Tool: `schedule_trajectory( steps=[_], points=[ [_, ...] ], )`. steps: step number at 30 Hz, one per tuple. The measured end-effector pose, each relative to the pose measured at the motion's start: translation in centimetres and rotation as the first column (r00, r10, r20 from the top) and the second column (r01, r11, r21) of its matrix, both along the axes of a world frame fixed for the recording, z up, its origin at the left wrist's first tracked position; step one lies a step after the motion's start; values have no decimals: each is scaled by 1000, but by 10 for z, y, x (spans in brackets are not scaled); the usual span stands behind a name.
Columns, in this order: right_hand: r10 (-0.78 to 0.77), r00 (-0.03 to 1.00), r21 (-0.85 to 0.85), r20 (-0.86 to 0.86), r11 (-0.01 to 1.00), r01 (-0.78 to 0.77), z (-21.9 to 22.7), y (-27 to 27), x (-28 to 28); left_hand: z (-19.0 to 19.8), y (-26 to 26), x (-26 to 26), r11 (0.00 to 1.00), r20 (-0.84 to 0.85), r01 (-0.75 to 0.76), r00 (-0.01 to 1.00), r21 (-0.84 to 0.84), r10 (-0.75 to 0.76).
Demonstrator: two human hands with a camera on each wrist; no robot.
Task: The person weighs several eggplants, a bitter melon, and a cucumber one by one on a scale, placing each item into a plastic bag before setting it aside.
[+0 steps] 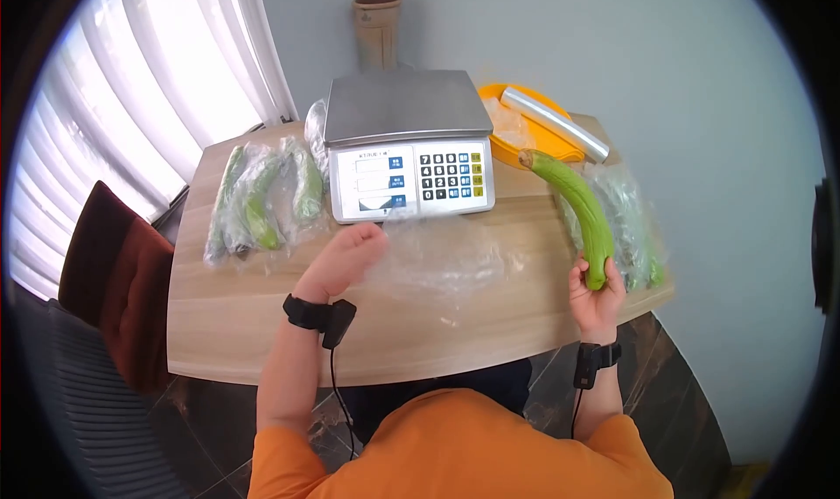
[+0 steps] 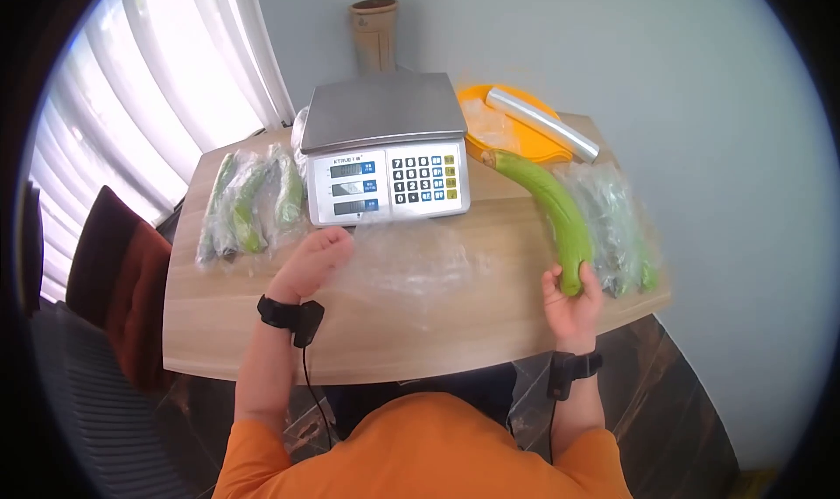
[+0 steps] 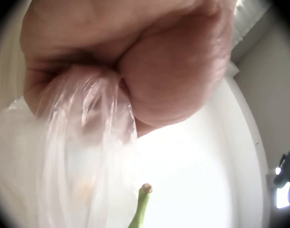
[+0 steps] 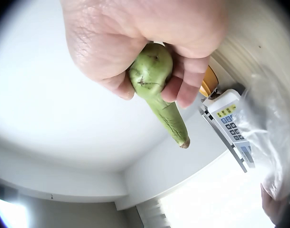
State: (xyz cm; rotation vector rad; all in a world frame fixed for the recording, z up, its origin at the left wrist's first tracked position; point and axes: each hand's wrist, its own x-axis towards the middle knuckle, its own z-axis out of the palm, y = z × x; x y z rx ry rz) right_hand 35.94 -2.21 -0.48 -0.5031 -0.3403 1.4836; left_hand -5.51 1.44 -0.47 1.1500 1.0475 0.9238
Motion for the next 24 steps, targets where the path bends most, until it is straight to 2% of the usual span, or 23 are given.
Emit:
schedule_trajectory(
  steps=[2, 5, 7, 8, 11, 12, 17, 21, 22, 24],
  points=[
    [11, 999, 4, 39, 1000, -11, 16, 10, -12, 10, -4, 3, 987, -194, 159, 969, 0, -156],
    [74, 988, 21, 139, 997, -78, 40, 39, -31, 2, 1, -1, 957, -169, 272, 943, -101, -286],
    [119, 962, 31, 245, 991, -131, 63, 70, -50, -35, 12, -9, 960, -101, 271, 955, -71, -278],
    [134, 942, 26, 307, 988, -149, 76, 85, -64, -41, 13, -11, 961, -66, 269, 960, -59, -272],
    [182, 862, 23, 473, 976, -218, 114, 128, -113, -41, 11, -19, 958, -38, 272, 960, -91, -277],
    [196, 829, 22, 524, 970, -243, 124, 142, -127, -38, 9, -22, 946, 20, 313, 950, -88, -313],
    [229, 784, -71, 577, 970, -231, 130, 216, -186, -37, 5, -32, 884, 263, 465, 859, -44, -439],
    [184, 715, -101, 675, 982, -157, 117, 255, -210, -36, 3, -30, 881, 240, 468, 865, -65, -441],
    [105, 584, -61, 805, 994, -95, 115, 255, -212, -34, 3, -29, 880, 225, 470, 866, -62, -447],
    [-55, 255, 58, 965, 998, -4, 115, 255, -213, -35, 4, -30, 877, 210, 477, 864, -53, -457]
  ],
)
